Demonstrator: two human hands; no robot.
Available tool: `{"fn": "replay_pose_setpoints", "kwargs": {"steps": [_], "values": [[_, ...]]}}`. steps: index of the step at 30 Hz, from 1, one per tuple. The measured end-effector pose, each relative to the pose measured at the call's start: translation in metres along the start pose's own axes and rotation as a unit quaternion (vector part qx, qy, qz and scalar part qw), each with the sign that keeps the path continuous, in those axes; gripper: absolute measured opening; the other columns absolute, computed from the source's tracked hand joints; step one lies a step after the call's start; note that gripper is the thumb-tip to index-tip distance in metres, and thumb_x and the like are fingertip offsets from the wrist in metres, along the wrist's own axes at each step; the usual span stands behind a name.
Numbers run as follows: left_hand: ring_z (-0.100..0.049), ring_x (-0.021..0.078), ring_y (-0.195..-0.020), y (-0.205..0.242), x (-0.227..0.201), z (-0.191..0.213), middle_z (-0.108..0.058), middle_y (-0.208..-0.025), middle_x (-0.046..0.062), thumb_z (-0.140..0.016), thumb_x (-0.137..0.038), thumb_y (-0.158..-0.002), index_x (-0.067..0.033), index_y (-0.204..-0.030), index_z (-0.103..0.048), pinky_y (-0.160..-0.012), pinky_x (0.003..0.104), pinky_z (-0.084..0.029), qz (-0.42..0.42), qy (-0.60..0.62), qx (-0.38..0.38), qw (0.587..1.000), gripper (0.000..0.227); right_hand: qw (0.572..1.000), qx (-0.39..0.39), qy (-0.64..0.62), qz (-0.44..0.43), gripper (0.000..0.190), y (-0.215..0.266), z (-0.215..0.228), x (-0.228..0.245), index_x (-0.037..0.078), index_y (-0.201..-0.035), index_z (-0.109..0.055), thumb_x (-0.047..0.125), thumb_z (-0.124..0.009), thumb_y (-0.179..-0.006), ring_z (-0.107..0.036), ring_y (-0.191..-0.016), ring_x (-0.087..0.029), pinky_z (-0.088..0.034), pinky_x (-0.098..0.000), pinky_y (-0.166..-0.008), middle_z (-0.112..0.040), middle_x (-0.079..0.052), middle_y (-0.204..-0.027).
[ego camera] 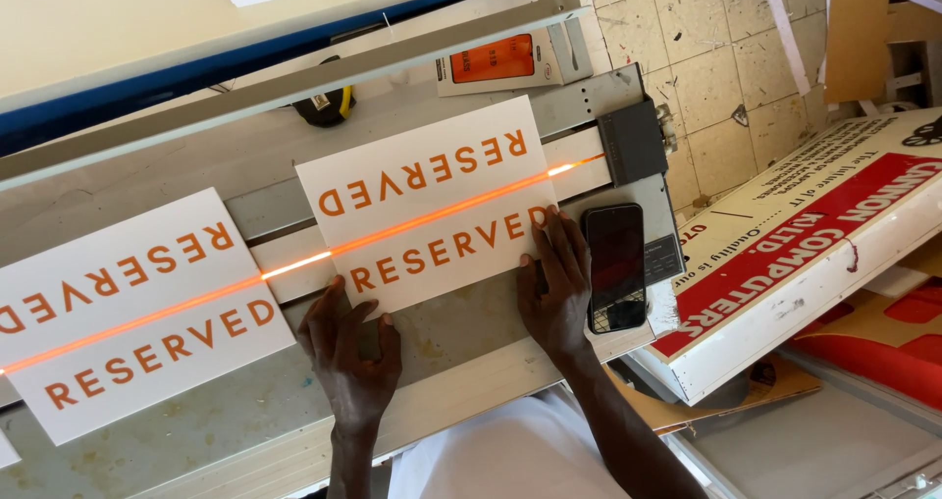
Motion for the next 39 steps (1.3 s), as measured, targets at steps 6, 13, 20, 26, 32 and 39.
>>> {"fn": "replay_pose_setpoints", "kwargs": {"steps": [6,13,20,26,32,39], "values": [[-0.064,0.0400,-0.144,0.000,0.000,0.001,-0.064,-0.160,0.019,-0.081,-0.005,-0.098,-0.0056,-0.116,-0.077,-0.119,0.052,-0.049,0.006,0.008,-0.007,1.000,0.019,1.000,-0.001,-0.003,-0.002,0.039,-0.002,0.002,0.002,-0.007,-0.153,-0.065,0.010,-0.060,-0.118,-0.054,-0.159,-0.048,-0.050,-0.0613,-0.132,-0.059,-0.025,-0.168],[-0.068,0.0447,-0.135,0.000,0.006,0.002,-0.073,-0.145,0.020,-0.090,-0.014,-0.091,-0.0084,-0.109,-0.083,-0.115,0.057,-0.054,0.025,0.009,-0.058,0.998,0.020,0.999,-0.028,-0.009,0.034,0.036,-0.006,0.002,-0.001,-0.008,-0.137,-0.079,0.010,-0.072,-0.107,-0.065,-0.142,-0.053,-0.051,-0.0616,-0.121,-0.072,-0.030,-0.152],[-0.070,0.0437,-0.132,-0.001,0.004,0.001,-0.074,-0.146,0.019,-0.089,-0.011,-0.092,-0.0072,-0.108,-0.081,-0.112,0.056,-0.057,0.029,0.032,-0.071,0.997,0.018,0.999,-0.025,0.011,0.047,0.038,-0.004,0.000,-0.003,-0.011,-0.139,-0.080,0.009,-0.074,-0.107,-0.065,-0.142,-0.053,-0.051,-0.0621,-0.122,-0.072,-0.031,-0.154],[-0.070,0.0442,-0.128,0.000,0.004,0.003,-0.075,-0.143,0.018,-0.091,-0.012,-0.090,-0.0067,-0.104,-0.081,-0.111,0.055,-0.058,0.033,0.039,-0.062,0.997,0.018,0.999,-0.023,0.003,0.029,0.036,-0.001,0.000,-0.006,-0.012,-0.139,-0.079,0.006,-0.074,-0.108,-0.062,-0.145,-0.055,-0.047,-0.0638,-0.124,-0.070,-0.033,-0.156],[-0.070,0.0432,-0.128,0.001,0.007,0.001,-0.075,-0.141,0.017,-0.093,-0.015,-0.090,-0.0078,-0.101,-0.081,-0.111,0.054,-0.058,0.030,0.045,-0.057,0.997,0.018,1.000,-0.026,0.004,0.005,0.036,-0.004,0.000,-0.003,-0.011,-0.140,-0.078,0.004,-0.074,-0.107,-0.061,-0.147,-0.054,-0.047,-0.0638,-0.125,-0.070,-0.032,-0.157],[-0.069,0.0446,-0.132,0.000,0.008,0.002,-0.074,-0.140,0.018,-0.093,-0.013,-0.090,-0.0061,-0.103,-0.081,-0.112,0.056,-0.057,0.030,0.057,-0.056,0.996,0.019,1.000,-0.023,0.006,0.002,0.037,-0.006,0.000,-0.003,-0.010,-0.140,-0.079,0.007,-0.073,-0.107,-0.062,-0.147,-0.055,-0.048,-0.0640,-0.125,-0.071,-0.032,-0.154]]}}
Point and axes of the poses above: each hand's wrist, its own y-axis away from the middle knuckle, its own z-axis out of the back of the hand, x = y × z, the point moved 6 cm from there along -y, towards the middle knuckle
